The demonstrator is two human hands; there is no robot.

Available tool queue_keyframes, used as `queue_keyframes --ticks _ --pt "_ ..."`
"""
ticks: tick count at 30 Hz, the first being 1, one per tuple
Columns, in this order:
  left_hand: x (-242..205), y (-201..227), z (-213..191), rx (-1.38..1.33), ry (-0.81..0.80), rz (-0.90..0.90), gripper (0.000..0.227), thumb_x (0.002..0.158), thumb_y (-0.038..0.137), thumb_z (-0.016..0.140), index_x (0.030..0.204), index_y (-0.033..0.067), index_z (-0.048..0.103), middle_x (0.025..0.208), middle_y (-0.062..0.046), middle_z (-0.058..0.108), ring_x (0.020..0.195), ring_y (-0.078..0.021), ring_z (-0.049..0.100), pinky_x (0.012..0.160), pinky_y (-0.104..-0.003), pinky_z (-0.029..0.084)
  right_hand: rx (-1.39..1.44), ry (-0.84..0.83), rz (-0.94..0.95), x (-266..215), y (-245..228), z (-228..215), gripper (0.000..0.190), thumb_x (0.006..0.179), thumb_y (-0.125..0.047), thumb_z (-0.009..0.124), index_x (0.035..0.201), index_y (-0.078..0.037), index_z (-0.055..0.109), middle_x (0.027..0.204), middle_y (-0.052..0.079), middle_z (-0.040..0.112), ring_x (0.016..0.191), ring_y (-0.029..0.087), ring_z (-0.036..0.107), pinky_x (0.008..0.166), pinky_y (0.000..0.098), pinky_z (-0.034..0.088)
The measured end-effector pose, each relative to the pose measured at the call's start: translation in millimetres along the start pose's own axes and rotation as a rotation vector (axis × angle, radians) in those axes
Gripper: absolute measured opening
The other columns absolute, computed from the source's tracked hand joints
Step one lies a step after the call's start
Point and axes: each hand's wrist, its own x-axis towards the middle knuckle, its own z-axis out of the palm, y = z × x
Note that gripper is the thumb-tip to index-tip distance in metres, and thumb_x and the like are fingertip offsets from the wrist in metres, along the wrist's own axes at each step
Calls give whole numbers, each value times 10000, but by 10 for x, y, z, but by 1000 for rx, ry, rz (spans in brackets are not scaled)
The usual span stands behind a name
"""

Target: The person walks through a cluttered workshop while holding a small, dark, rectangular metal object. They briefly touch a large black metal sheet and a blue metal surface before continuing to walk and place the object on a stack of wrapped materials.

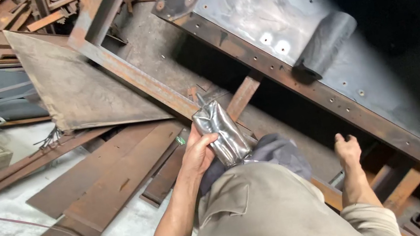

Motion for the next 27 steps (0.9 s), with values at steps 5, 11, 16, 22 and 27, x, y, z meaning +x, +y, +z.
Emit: queue_keyframes --ticks 5,11,16,22,27 --pt "6 251 -287 -56 69 129 669 870 -98 588 1505 39 431 1330 -95 607 1224 -225 608 1074 -396 507 -62 -137 16 -108 -443 130 702 978 -460 641 1539 -67 482 1425 276 585 1319 398 568 1089 456 452" --pt "85 230 -508 -191 207 226 643 866 -116 572 1472 68 460 1272 -85 640 1154 -212 653 1011 -383 543 -113 -112 -129 559 -878 177 704 944 -445 692 1461 6 537 1415 266 603 1315 391 573 1091 443 448" --pt "203 338 -666 -250 255 298 592 903 -115 559 1463 48 458 1248 -92 646 1120 -207 672 989 -388 569 -193 -154 -218 1075 -1613 309 671 972 -460 676 1427 27 592 1370 301 631 1288 416 603 1085 453 464" --pt "293 649 -758 -278 420 352 637 879 -89 568 1471 89 412 1234 -94 633 1097 -223 670 963 -407 581 -255 -205 -466 1267 -2850 537 690 955 -447 686 1423 46 564 1344 310 623 1275 429 588 1078 457 446" --pt "380 950 -1234 -324 534 384 683 871 -81 598 1501 88 395 1263 -101 616 1115 -238 650 956 -396 573 -301 -227 -715 833 -4267 1051 661 987 -420 647 1437 53 548 1330 333 623 1262 467 583 1076 477 448"
